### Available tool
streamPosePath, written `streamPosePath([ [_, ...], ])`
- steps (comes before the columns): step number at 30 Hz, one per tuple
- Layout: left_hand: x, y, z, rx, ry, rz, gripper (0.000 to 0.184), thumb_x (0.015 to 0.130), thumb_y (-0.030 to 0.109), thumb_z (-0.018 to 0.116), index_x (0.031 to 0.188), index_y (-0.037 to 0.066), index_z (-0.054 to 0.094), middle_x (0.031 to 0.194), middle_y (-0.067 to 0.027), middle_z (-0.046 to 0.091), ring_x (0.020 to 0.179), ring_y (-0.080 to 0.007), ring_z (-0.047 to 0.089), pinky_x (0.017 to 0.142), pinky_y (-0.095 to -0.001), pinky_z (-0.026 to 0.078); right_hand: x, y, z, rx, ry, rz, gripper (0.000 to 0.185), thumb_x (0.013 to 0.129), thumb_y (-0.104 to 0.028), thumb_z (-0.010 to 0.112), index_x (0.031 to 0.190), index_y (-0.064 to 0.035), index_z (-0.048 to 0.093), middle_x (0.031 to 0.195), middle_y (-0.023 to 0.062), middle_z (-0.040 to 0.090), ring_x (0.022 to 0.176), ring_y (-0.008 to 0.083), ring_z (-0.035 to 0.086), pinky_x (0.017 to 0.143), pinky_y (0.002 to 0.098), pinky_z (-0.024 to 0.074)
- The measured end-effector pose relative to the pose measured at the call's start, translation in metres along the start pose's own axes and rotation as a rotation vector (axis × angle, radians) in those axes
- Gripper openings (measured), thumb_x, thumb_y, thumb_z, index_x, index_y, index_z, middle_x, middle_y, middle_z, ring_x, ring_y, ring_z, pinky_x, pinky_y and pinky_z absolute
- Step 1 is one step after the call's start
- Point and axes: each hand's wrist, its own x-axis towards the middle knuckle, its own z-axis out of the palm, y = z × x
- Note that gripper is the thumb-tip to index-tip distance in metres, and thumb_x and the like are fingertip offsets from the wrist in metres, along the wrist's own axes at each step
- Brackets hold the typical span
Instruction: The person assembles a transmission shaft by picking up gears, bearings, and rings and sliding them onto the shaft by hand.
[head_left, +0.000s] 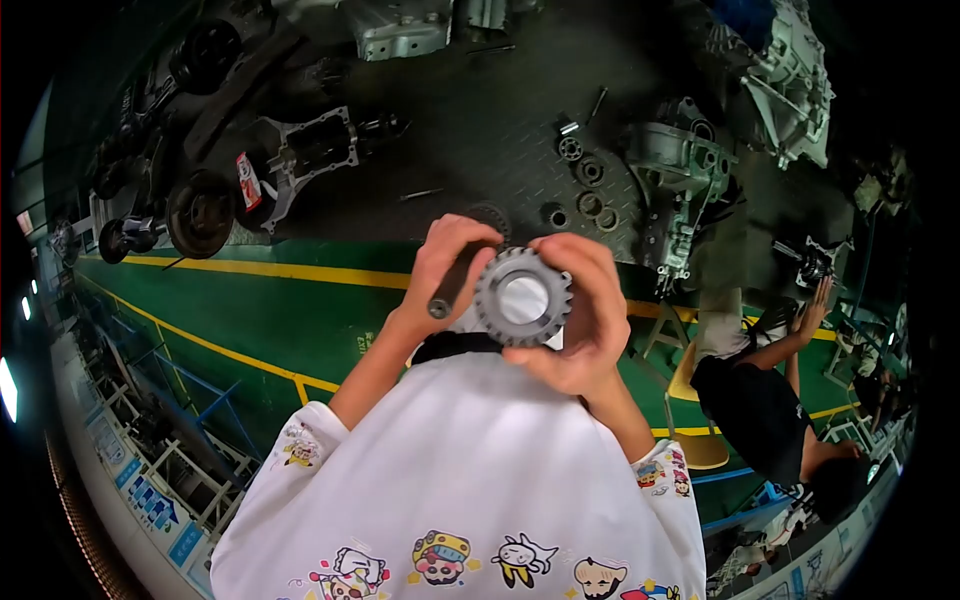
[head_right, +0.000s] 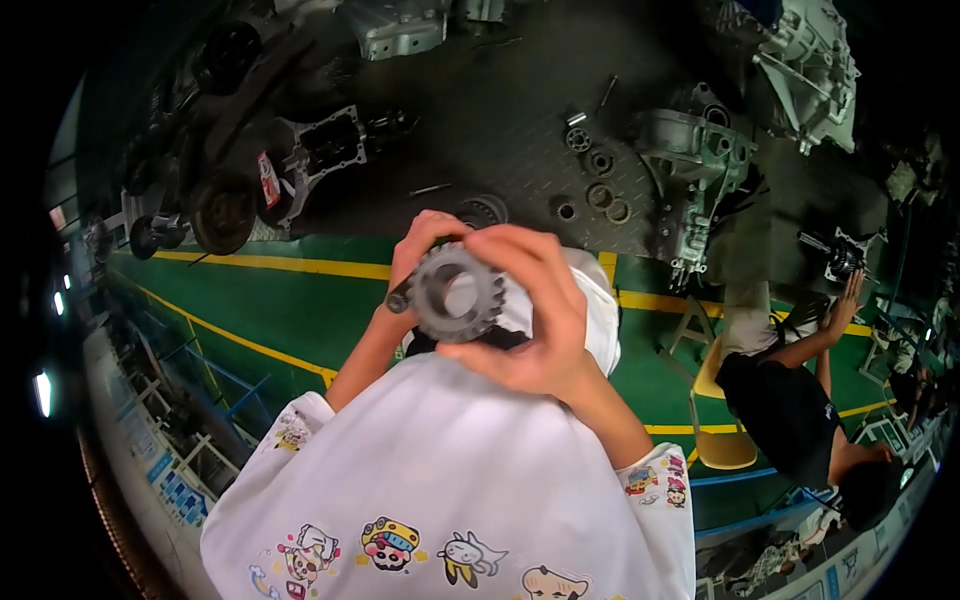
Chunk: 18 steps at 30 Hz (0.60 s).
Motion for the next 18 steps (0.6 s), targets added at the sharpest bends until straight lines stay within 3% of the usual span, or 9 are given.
streamPosePath([
  [1,0.005,0.005,-0.005,0.031,-0.036,0.076,0.020,0.085,0.012,0.070,0.104,0.006,0.066,0.095,-0.0085,0.067,0.091,-0.0289,0.060,0.084,-0.0383,0.044,-0.002,-0.003,0.008,0.088,-0.047,0.024,0.079,0.063,-0.024,0.095,0.128,0.0043,0.060,0.127,0.0189,0.058,0.111,0.0314,0.063,0.094,0.0389,0.0526],
  [2,0.002,0.002,-0.005,0.065,-0.039,0.088,0.022,0.086,0.019,0.069,0.104,0.006,0.066,0.095,-0.0083,0.067,0.092,-0.0283,0.060,0.083,-0.0379,0.043,-0.006,0.002,0.014,0.098,-0.128,0.015,0.084,0.066,-0.027,0.094,0.130,0.0099,0.056,0.130,0.0232,0.052,0.116,0.0313,0.061,0.099,0.0413,0.0508],
  [4,-0.004,-0.003,0.002,0.124,-0.032,0.101,0.032,0.086,0.032,0.066,0.105,0.006,0.066,0.094,-0.0074,0.067,0.092,-0.0268,0.060,0.082,-0.0373,0.042,-0.008,0.005,0.027,0.080,-0.151,-0.041,0.082,0.065,-0.024,0.094,0.130,0.0090,0.056,0.130,0.0234,0.053,0.114,0.0324,0.062,0.099,0.0414,0.0512],
  [7,-0.015,0.001,0.005,0.141,0.009,-0.024,0.034,0.085,0.022,0.067,0.115,0.007,0.062,0.091,-0.0052,0.065,0.091,-0.0266,0.059,0.083,-0.0376,0.043,-0.013,0.007,0.038,0.049,-0.165,-0.079,0.079,0.065,-0.020,0.094,0.129,0.0077,0.057,0.128,0.0233,0.056,0.111,0.0334,0.063,0.097,0.0414,0.0522],
  [10,-0.018,0.003,0.008,0.078,0.078,-0.127,0.050,0.083,0.011,0.069,0.131,0.007,0.053,0.096,-0.0058,0.064,0.094,-0.0268,0.058,0.086,-0.0387,0.045,-0.018,0.010,0.040,-0.036,-0.191,-0.133,0.073,0.067,-0.016,0.092,0.128,0.0065,0.058,0.125,0.0234,0.059,0.110,0.0344,0.064,0.096,0.0422,0.0530],
  [13,-0.014,0.000,0.003,0.097,0.113,-0.071,0.071,0.081,0.005,0.071,0.145,0.008,0.041,0.107,-0.0094,0.063,0.101,-0.0278,0.056,0.091,-0.0397,0.046,-0.025,0.020,0.047,-0.085,-0.134,-0.112,0.064,0.065,-0.004,0.089,0.124,0.0037,0.063,0.125,0.0197,0.060,0.106,0.0333,0.066,0.090,0.0396,0.0556],
  [15,-0.018,-0.005,-0.006,-0.028,0.013,-0.035,0.094,0.078,0.011,0.076,0.155,0.010,0.021,0.132,-0.0167,0.050,0.116,-0.0313,0.052,0.101,-0.0398,0.044,-0.029,0.031,0.047,-0.088,-0.097,-0.054,0.066,0.066,-0.003,0.088,0.127,0.0032,0.061,0.128,0.0198,0.060,0.110,0.0345,0.065,0.093,0.0400,0.0541],
  [18,-0.029,-0.001,-0.018,-0.081,-0.007,-0.067,0.110,0.073,0.014,0.079,0.156,0.005,0.008,0.151,-0.0233,0.032,0.139,-0.0372,0.037,0.115,-0.0471,0.031,-0.035,0.047,0.045,-0.054,-0.099,0.003,0.068,0.066,-0.001,0.087,0.129,0.0026,0.060,0.130,0.0189,0.059,0.114,0.0343,0.063,0.097,0.0394,0.0526],
])
